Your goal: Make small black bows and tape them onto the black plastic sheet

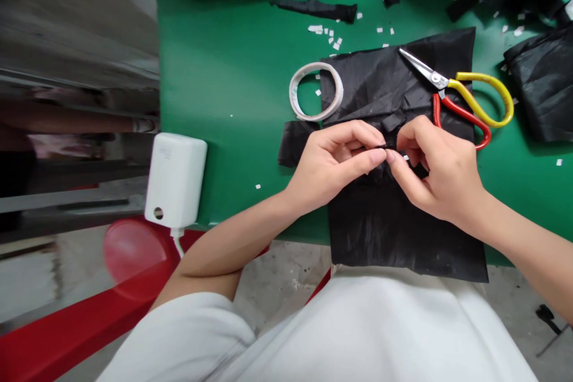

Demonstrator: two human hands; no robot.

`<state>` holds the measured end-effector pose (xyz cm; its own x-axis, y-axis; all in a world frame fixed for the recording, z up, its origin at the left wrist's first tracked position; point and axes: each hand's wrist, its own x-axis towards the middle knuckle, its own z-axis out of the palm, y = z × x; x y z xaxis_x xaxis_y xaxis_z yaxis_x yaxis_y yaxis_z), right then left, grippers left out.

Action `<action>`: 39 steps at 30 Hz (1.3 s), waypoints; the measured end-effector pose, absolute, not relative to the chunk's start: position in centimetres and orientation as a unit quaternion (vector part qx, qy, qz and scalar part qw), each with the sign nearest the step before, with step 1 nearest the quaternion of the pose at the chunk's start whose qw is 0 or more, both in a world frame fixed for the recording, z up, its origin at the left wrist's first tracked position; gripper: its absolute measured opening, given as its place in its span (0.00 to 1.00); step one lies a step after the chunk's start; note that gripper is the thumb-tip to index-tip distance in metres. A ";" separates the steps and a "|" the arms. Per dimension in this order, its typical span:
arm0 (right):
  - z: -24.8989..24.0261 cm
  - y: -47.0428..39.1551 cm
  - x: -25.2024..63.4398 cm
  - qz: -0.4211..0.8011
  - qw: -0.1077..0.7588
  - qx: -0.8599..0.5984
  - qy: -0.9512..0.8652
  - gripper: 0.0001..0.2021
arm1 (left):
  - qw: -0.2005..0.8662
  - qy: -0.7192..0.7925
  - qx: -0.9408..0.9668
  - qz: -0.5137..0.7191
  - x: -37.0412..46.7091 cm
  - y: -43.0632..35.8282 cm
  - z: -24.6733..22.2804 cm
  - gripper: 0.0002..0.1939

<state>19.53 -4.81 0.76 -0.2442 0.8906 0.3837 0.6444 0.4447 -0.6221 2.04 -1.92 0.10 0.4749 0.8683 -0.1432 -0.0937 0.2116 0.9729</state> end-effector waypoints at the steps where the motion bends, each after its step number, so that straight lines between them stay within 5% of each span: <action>1: 0.7 -4.9 19.5 0.163 0.358 -0.493 -0.776 0.05 | 0.685 0.368 0.518 0.355 2.1 -1.9 0.1 0.16; 28: 0.7 -4.9 19.9 0.188 0.362 -0.453 -0.793 0.05 | 0.607 0.387 0.615 0.322 1.4 -1.7 0.7 0.17; 39: 0.9 -4.3 20.9 0.211 0.418 -0.527 -0.710 0.11 | 0.428 0.487 0.636 0.419 1.1 -0.1 -0.7 0.21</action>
